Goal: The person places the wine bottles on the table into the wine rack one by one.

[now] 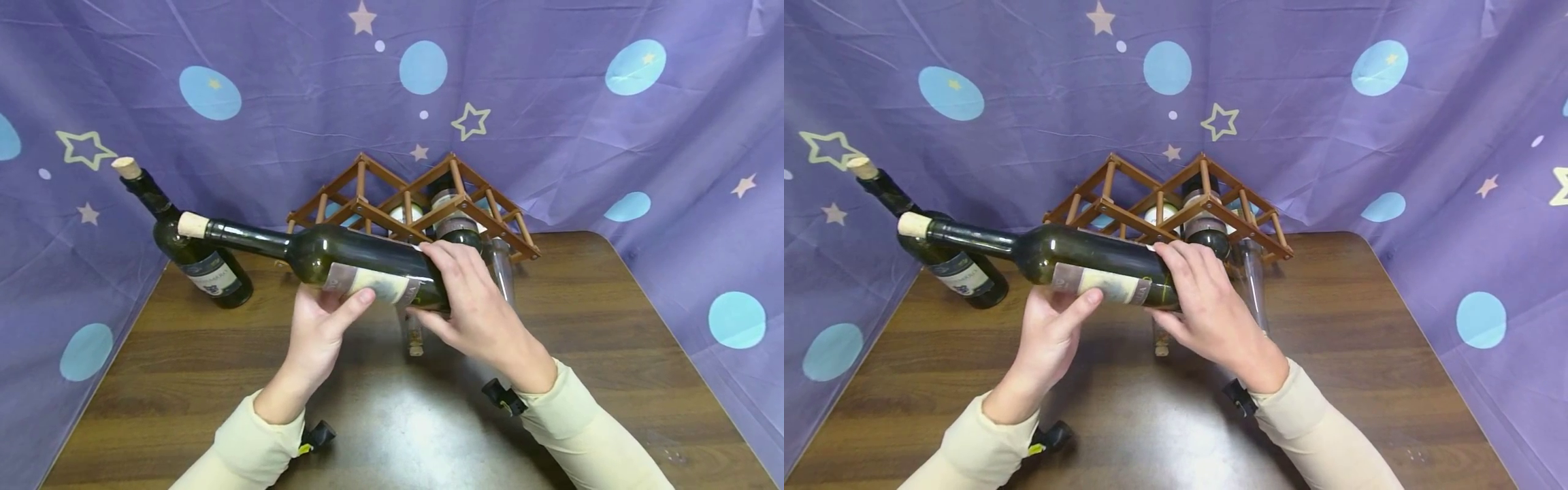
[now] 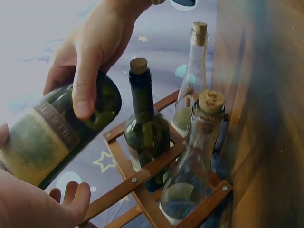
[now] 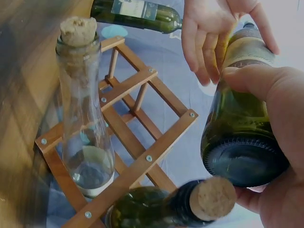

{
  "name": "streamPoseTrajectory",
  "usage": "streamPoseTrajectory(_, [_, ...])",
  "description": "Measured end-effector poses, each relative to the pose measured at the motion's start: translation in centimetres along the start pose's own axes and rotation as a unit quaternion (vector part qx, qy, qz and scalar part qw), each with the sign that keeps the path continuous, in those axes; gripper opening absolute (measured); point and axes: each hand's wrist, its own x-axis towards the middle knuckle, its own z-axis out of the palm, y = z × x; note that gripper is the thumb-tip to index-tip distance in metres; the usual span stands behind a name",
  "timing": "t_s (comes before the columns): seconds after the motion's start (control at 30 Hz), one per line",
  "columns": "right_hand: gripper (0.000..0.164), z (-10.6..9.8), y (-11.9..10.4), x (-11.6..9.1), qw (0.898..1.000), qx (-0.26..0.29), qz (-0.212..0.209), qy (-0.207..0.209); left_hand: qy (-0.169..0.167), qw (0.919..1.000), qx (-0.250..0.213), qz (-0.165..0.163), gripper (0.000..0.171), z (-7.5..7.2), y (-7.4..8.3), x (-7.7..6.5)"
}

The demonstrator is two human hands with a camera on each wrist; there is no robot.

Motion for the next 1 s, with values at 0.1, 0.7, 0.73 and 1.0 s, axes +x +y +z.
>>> streamPoseTrajectory(0.1, [0.085,-0.3,0.4,0.0,1.0,-0.014,-0.005,0.009,0.007,0.9999,-0.005,0.006,0.061,-0.3,0.1,0.2])
streamPoseTrajectory(0.7, [0.081,-3.4,2.6,0.1,0.998,-0.063,0.003,0.02,0.077,0.9407,0.297,0.144,0.05,-2.8,2.7,1.3])
streamPoseTrajectory(0.73, [0.081,-3.5,2.8,0.1,0.998,-0.066,0.003,0.02,0.086,0.9271,0.324,0.168,0.047,-3.0,2.8,1.4])
streamPoseTrajectory(1.0, [0.085,-4.8,3.0,0.2,0.997,-0.074,0.008,-0.005,0.074,0.7685,0.493,0.402,0.037,-3.7,3.8,2.5])
